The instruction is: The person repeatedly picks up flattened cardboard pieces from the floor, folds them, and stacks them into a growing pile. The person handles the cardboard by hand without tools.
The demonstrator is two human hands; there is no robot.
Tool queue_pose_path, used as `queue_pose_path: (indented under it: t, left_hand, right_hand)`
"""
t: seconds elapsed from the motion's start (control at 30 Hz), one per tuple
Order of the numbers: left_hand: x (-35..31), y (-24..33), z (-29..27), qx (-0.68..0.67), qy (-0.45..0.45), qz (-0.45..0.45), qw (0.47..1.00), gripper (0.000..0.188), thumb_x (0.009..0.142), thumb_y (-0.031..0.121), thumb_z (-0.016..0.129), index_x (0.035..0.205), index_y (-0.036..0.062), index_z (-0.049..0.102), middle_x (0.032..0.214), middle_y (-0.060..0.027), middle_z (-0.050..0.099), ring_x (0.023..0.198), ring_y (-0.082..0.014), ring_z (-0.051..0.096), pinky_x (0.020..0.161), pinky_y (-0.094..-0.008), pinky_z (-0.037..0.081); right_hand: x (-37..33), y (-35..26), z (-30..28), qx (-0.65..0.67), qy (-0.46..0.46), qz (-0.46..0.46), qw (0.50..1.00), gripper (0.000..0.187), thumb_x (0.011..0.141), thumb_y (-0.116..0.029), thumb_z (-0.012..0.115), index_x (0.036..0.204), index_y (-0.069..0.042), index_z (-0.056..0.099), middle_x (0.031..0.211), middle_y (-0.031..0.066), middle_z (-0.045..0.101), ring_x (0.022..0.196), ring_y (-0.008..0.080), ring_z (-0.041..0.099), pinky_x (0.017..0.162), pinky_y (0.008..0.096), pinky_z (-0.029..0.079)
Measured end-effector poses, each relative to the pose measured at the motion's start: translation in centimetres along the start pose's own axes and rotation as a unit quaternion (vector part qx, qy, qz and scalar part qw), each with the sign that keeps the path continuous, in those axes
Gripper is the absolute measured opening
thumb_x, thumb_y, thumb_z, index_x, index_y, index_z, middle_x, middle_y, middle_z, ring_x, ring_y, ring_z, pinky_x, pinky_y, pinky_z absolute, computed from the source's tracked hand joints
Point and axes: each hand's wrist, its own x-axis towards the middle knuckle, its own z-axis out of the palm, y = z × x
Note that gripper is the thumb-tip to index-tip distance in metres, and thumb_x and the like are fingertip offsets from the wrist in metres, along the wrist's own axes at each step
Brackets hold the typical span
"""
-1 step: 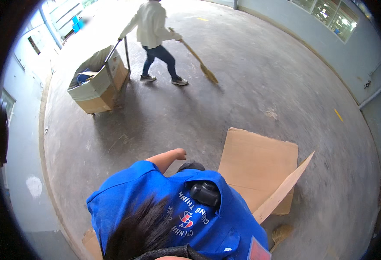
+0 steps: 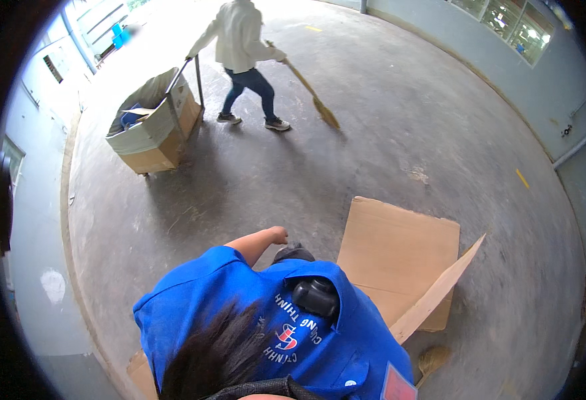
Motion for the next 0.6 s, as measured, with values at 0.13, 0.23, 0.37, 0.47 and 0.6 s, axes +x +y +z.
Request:
queue_pose_path:
  t: [0.13, 0.23, 0.37, 0.47, 0.6]
  left_hand:
    - [-0.3, -14.4, 0.5, 0.027, 0.006, 0.016, 0.999, 0.043, 0.068, 0.037, 0.053, 0.099, 0.0085, 0.059, 0.102, -0.0127, 0.056, 0.095, -0.0281, 0.053, 0.081, -0.0361, 0.042]
    - [1.1, -29.8, -0.4, 0.084, 0.021, 0.008, 0.996, 0.039, 0.069, 0.037, 0.053, 0.094, 0.0081, 0.061, 0.100, -0.0125, 0.057, 0.093, -0.0280, 0.054, 0.079, -0.0366, 0.043]
    - [-0.3, -52.3, -3.2, 0.059, 0.033, -0.097, 0.993, 0.037, 0.070, 0.037, 0.055, 0.089, 0.0070, 0.063, 0.098, -0.0117, 0.058, 0.091, -0.0258, 0.055, 0.078, -0.0362, 0.043]
    - [-4.8, -67.4, -6.3, -0.099, 0.005, -0.205, 0.974, 0.037, 0.071, 0.036, 0.056, 0.096, 0.0087, 0.061, 0.103, -0.0087, 0.057, 0.095, -0.0249, 0.053, 0.081, -0.0360, 0.042]
    - [-12.5, -84.4, -7.9, -0.170, 0.034, -0.335, 0.926, 0.044, 0.071, 0.030, 0.059, 0.111, 0.0120, 0.052, 0.118, -0.0039, 0.047, 0.107, -0.0217, 0.046, 0.087, -0.0347, 0.040]
  right_hand:
    - [-2.5, -10.3, 6.8, -0.014, -0.011, 0.004, 1.000, 0.022, 0.064, -0.011, 0.055, 0.080, 0.004, 0.059, 0.074, 0.0210, 0.059, 0.074, 0.0333, 0.058, 0.066, 0.0396, 0.045]
    - [-3.6, -19.5, 13.6, -0.024, -0.011, 0.017, 1.000, 0.022, 0.063, -0.011, 0.055, 0.079, 0.004, 0.059, 0.074, 0.0209, 0.059, 0.074, 0.0333, 0.058, 0.066, 0.0396, 0.045]
    - [-5.0, -33.0, 23.8, -0.034, -0.012, 0.032, 0.999, 0.022, 0.063, -0.011, 0.056, 0.079, 0.004, 0.059, 0.074, 0.0208, 0.059, 0.074, 0.0333, 0.058, 0.067, 0.0397, 0.045]
    - [-7.2, -42.9, 31.1, -0.036, -0.016, 0.038, 0.999, 0.022, 0.063, -0.011, 0.056, 0.079, 0.004, 0.059, 0.074, 0.0208, 0.059, 0.074, 0.0333, 0.058, 0.067, 0.0397, 0.045]
    - [-10.4, -55.6, 40.4, -0.033, -0.025, 0.024, 0.999, 0.022, 0.063, -0.011, 0.056, 0.079, 0.004, 0.060, 0.074, 0.0207, 0.059, 0.074, 0.0332, 0.058, 0.067, 0.0397, 0.045]
